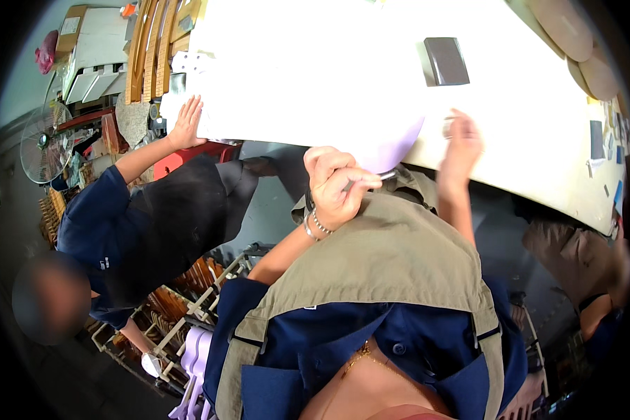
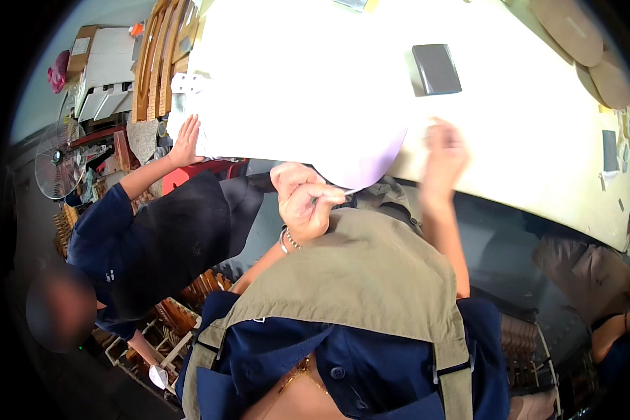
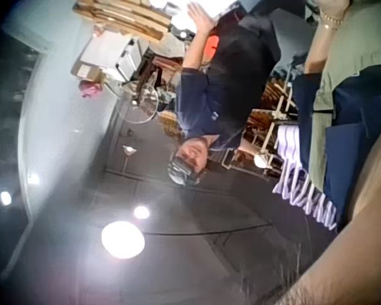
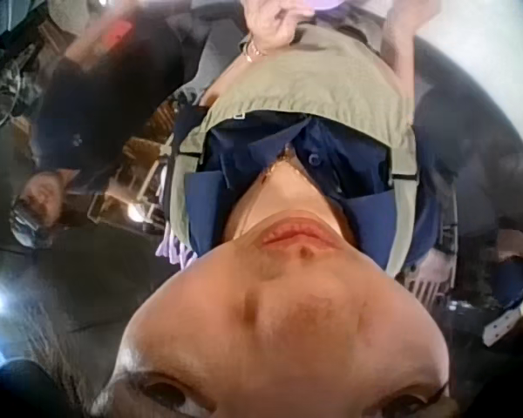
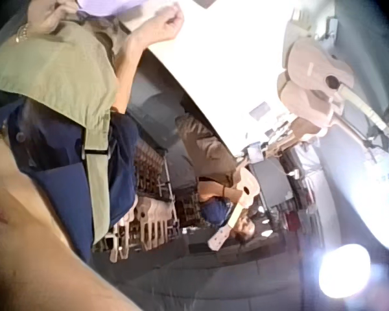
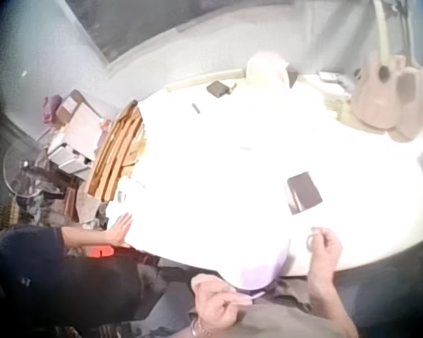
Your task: The person retrieves purple guitar bodies from a rack, sands the edges with a sanding block, and applies small circular stickers to the sound holes. The person then places the finished bodies back onto the rack. The process is repeated for multiple guitar bodies.
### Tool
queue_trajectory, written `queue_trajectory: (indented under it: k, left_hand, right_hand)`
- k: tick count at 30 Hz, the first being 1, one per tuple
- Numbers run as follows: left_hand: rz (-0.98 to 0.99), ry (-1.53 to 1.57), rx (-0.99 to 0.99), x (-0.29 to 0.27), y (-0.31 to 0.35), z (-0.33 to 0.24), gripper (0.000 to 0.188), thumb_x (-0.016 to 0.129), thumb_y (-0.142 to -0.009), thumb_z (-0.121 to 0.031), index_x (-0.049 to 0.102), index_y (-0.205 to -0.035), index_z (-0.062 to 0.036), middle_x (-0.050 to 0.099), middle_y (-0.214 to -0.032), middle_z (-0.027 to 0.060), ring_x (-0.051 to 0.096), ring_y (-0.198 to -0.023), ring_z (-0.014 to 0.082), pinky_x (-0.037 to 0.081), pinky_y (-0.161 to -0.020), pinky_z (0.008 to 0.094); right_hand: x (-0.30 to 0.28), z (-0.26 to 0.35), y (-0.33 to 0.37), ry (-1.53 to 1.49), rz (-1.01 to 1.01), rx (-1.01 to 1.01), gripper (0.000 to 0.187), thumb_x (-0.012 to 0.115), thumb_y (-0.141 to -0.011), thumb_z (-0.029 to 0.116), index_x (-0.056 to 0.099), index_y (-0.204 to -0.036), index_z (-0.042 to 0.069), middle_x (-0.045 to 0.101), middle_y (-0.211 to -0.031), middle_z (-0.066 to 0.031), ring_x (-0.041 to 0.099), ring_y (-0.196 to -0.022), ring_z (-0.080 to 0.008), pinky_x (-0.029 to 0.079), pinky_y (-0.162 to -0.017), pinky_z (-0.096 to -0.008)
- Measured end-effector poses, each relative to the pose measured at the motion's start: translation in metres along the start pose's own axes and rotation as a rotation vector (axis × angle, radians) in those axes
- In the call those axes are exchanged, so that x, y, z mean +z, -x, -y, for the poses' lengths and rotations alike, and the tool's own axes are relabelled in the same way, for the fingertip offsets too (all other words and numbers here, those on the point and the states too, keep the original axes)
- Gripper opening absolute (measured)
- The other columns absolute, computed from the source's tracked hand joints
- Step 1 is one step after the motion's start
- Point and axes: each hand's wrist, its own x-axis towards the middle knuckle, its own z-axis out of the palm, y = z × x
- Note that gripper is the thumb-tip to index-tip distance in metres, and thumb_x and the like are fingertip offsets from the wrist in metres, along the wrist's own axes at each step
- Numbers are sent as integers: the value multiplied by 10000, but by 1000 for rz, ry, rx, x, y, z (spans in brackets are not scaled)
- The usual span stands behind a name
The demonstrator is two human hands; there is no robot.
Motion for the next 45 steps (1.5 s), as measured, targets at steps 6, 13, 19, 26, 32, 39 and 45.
queue_trajectory:
  k: [6, 13, 19, 26, 32, 39, 45]
  left_hand:
    - [94, -116, -545, 9, 8, 61, 157, 716, -742, -237, 667, -779, -92, 458, -899, 45, 391, -903, 227, 338, -822, 346]
    - [-28, -263, -616, 13, -14, 99, 177, 742, -709, -263, 673, -767, -112, 458, -928, 30, 394, -940, 238, 319, -846, 373]
    - [-19, -568, -621, 15, -19, 95, 331, 771, -661, -303, 648, -915, -129, 427, -1038, 94, 374, -1007, 285, 274, -895, 430]
    - [-338, -393, -753, -45, -52, 246, 806, 688, -726, -422, 372, -1262, 90, 268, -1315, 312, 231, -1234, 428, 181, -1020, 526]
    - [-200, -568, -1005, -22, -94, 299, 1118, 790, -562, -442, 216, -1284, 189, 158, -1376, 342, 97, -1315, 429, 167, -1056, 528]
    - [-455, 561, -678, -31, -104, 244, 769, 708, -747, -163, 217, -1300, 51, 483, -1112, 184, 520, -983, 277, 473, -834, 399]
    - [-246, 994, -716, -60, -124, 114, 366, 515, -916, -286, 457, -1152, -11, 584, -1009, 105, 589, -947, 191, 506, -757, 339]
  right_hand:
    - [-69, -2, -92, 649, -242, -382, 431, 563, -880, 181, 477, -1249, -26, 505, -618, -17, 460, -582, -91, 417, -595, -252]
    - [-91, -22, -150, 1074, -237, -742, 416, 628, -836, 146, 522, -1224, 39, 542, -635, -3, 466, -620, -136, 420, -644, -281]
    - [-96, -26, -167, 1241, -235, -667, 363, 628, -834, 235, 579, -1163, 88, 570, -767, -67, 480, -765, -202, 433, -718, -334]
    - [-67, -28, -79, 893, -6, -342, 353, 556, -878, 224, 551, -1146, -6, 521, -1022, -154, 473, -873, -251, 405, -782, -351]
    - [-10, -62, 25, 1079, 450, -354, 619, 403, -892, 380, 299, -1356, -15, 123, -1438, -248, 181, -1292, -409, 112, -1061, -491]
    - [-21, -106, 32, 568, 420, -333, 696, 514, -851, 383, 277, -1339, -53, 132, -1420, -278, 178, -1294, -399, 105, -1070, -457]
    - [-15, -71, 54, -178, 378, 49, 571, 681, -748, 35, 393, -1238, -8, 444, -1208, -115, 470, -1086, -214, 378, -936, -356]
